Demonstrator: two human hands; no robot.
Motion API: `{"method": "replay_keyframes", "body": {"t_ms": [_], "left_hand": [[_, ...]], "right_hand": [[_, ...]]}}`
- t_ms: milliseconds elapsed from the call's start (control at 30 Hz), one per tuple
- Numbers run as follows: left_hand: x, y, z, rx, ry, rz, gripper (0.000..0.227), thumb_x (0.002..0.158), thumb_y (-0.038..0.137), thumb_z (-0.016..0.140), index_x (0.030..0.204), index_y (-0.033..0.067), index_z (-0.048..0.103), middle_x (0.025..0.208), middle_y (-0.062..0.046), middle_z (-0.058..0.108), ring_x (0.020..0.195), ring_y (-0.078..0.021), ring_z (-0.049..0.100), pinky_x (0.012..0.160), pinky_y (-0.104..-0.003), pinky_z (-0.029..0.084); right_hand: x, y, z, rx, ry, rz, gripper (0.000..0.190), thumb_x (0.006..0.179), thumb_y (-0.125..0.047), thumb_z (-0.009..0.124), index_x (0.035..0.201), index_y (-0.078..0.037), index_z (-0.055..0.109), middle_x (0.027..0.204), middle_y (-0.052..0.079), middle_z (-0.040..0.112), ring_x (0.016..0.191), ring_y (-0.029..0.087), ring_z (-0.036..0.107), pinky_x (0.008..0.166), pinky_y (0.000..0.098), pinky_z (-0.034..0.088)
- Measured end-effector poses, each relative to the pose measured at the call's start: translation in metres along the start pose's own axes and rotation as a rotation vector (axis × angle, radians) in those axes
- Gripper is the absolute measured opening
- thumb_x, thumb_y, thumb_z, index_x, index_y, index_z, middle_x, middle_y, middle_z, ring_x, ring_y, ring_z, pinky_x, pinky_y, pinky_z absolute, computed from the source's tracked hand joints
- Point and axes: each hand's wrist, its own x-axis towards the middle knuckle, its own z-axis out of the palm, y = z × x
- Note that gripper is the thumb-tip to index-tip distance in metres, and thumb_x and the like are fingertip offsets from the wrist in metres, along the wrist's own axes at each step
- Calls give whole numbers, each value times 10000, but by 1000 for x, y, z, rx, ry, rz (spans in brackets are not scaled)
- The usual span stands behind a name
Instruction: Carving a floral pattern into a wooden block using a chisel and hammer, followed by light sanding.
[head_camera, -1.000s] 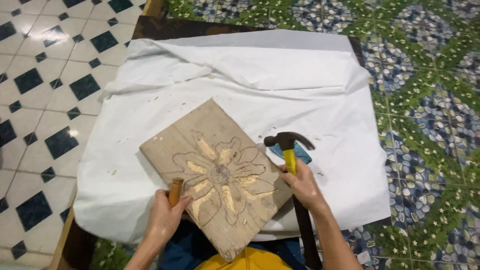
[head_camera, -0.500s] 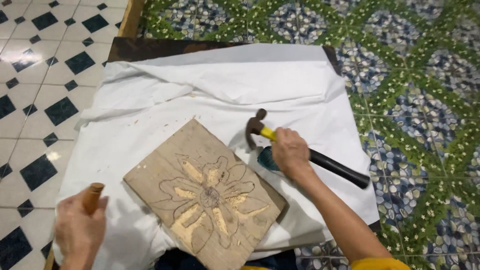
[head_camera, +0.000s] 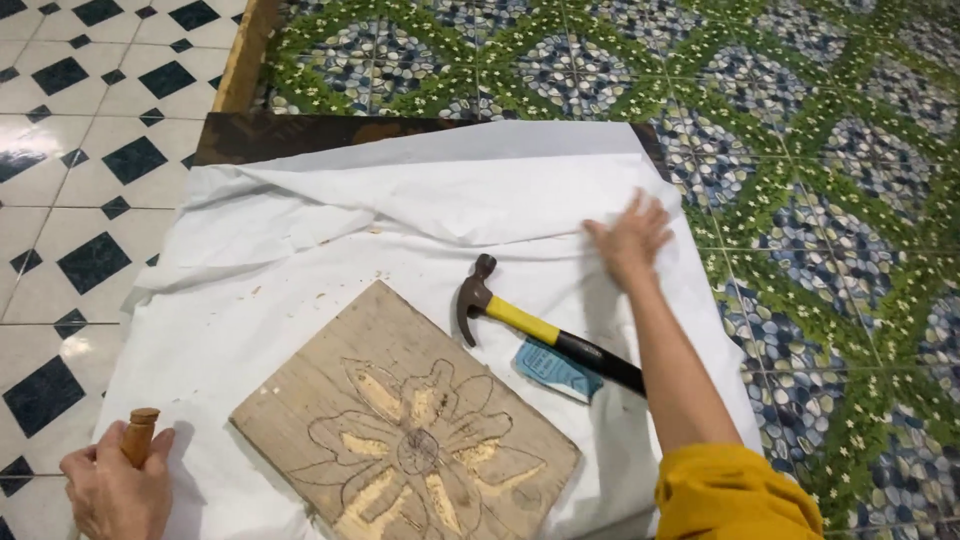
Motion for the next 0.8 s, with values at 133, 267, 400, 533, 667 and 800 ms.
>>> {"method": "replay_keyframes", "body": {"t_ms": [133,267,400,533,667,800], "left_hand": [[3,13,-11,-3,-33,-95,316,971,283,785,1184,56,729,1024,-128,737,899,-233,687,862,-379,521],[7,22,-19,-14,-105,-22,236,1020,229,733,1091,3,735,833,-144,751,722,-264,703,759,-375,542],[23,53,-23,-69,-83,113,221,1004,225,721,1000,4,720,766,-141,724,629,-251,685,681,-366,555],[36,98,-26,-225,-47,188,246,1004,199,709,1005,-46,686,773,-179,688,630,-290,660,667,-394,550],[48,126,-18,-288,29,290,195,958,139,712,956,-54,683,789,-183,685,635,-288,647,666,-385,546],[42,121,-40,-320,-90,255,182,948,120,694,1026,-41,659,932,-194,681,805,-325,666,797,-437,538]], "right_hand": [[32,40,41,-15,167,-106,519,966,-401,671,1162,77,617,1149,294,633,1108,453,560,1030,602,318],[50,56,64,-9,413,-448,104,971,-70,581,972,34,572,864,231,655,780,390,621,793,512,459],[87,72,74,-382,530,-528,90,808,-13,613,868,8,676,909,146,599,754,268,601,633,390,507],[110,79,66,-169,491,-384,107,945,-4,528,925,44,622,801,165,646,630,250,595,559,365,515],[129,89,69,-149,510,-381,126,918,-13,595,1023,57,587,894,238,663,753,398,646,807,515,466],[166,105,93,-325,359,-138,174,965,-49,571,1114,34,608,968,211,703,800,371,697,828,550,449]]}}
